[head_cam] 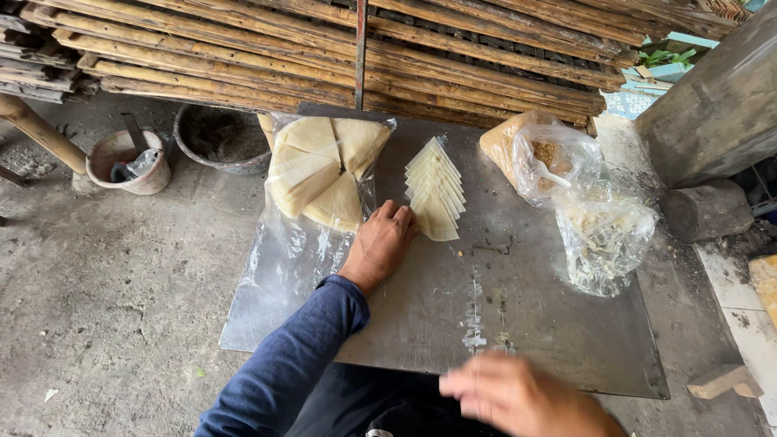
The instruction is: The person repeatedly scoops a grainy filling from a plastic bag onto triangular wrappers laid on a metal table, then folds each wrapper into a small packet and places it on a growing stack. The person uses a small white spoon to transfer the filling and handles the wrappers by hand.
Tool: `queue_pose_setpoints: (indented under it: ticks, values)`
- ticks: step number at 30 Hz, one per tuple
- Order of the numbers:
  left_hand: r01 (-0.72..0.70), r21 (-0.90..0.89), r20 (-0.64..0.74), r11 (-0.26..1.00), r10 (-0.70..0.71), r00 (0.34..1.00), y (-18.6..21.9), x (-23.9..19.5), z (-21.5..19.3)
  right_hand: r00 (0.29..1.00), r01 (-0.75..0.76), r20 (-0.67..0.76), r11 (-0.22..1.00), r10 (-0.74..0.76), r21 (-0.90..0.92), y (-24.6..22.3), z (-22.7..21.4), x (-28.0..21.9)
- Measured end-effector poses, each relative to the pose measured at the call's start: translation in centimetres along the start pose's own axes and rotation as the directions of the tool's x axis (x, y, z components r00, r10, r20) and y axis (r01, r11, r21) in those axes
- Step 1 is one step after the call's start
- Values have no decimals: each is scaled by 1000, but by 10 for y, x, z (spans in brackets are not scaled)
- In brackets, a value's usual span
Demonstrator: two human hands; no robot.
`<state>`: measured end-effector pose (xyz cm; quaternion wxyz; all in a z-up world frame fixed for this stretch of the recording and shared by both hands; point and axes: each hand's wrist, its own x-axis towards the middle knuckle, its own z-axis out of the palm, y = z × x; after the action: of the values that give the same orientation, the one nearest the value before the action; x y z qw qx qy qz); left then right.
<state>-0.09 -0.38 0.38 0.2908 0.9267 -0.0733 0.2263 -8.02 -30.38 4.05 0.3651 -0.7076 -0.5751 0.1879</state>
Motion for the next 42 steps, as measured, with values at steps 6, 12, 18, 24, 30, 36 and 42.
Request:
queue_pose_setpoints:
  ticks: [6,12,18,24,30,36,42]
  values:
    - [83,-101,5,991,-83,997,7,2,-9,875,-324,-478,818,68,-476,50,-47,118]
    - [99,-89,18,991,-98,995,8,5,-11,806,-359,-592,789,-8,-499,117,-47,158]
    - [42,-14,-8,999,-42,999,5,5,-4,559,-409,-770,910,308,68,159,-77,143]
    - [13,-8,-2,1000,-13,1000,12,3,-12,490,-342,-813,927,315,153,129,-115,129]
    - [209,-448,194,869,-134,972,29,-8,-26,767,-400,-637,837,81,-375,60,-51,106]
    - [565,-485,600,668,-216,770,22,-3,-35,904,-201,-392,643,-168,-739,22,16,92]
    - [512,-421,653,749,-141,744,27,-4,-44,820,-309,-558,921,131,-237,54,-2,80]
